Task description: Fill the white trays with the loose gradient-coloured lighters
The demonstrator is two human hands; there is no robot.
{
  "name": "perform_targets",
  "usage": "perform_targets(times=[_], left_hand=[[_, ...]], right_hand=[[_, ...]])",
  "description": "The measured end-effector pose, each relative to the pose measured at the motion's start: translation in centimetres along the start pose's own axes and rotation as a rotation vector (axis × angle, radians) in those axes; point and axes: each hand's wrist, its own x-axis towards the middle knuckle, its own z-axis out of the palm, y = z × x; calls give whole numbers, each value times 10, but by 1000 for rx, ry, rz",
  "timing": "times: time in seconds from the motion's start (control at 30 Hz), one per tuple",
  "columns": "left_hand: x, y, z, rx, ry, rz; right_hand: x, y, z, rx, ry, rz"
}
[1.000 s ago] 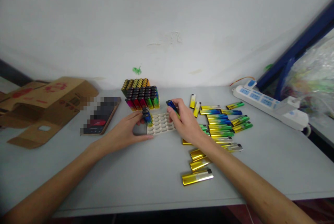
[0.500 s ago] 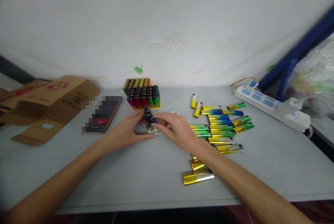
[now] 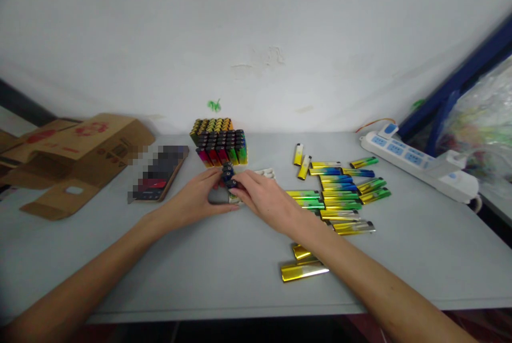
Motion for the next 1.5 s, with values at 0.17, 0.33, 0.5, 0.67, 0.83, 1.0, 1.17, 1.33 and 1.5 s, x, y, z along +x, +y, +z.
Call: perform_targets(times=[0.17,0.33,0.5,0.67,0.83,1.0,1.17,1.33,1.5], left_hand=[[0,-2,2,8,-13,-3],[0,-3,2,14,-2,3],[1,-1,0,38,1,-13],[0,1,-2,57,-9,-36],[-1,1,-2,41,-21,-48],[-2,-2,-1,51,-18,-47],[-1,1,-3,48,-29,-56],[-1,3,-4,34,-34,-52],[-1,1,-3,41,-28,-46]], right_hand=[[3,-7,4,-138,-28,-12],[8,-15,1,-362,-81,26],[9,-16,-1,-385,-128,73],[1,0,-29,-304,-103,62],[-20,52,-89,-373,-108,255],[-47,102,-147,-394,-341,531],[-65,124,-168,-351,-416,630],[-66,128,-162,-317,-431,619],[-63,123,-156,-303,-386,647]])
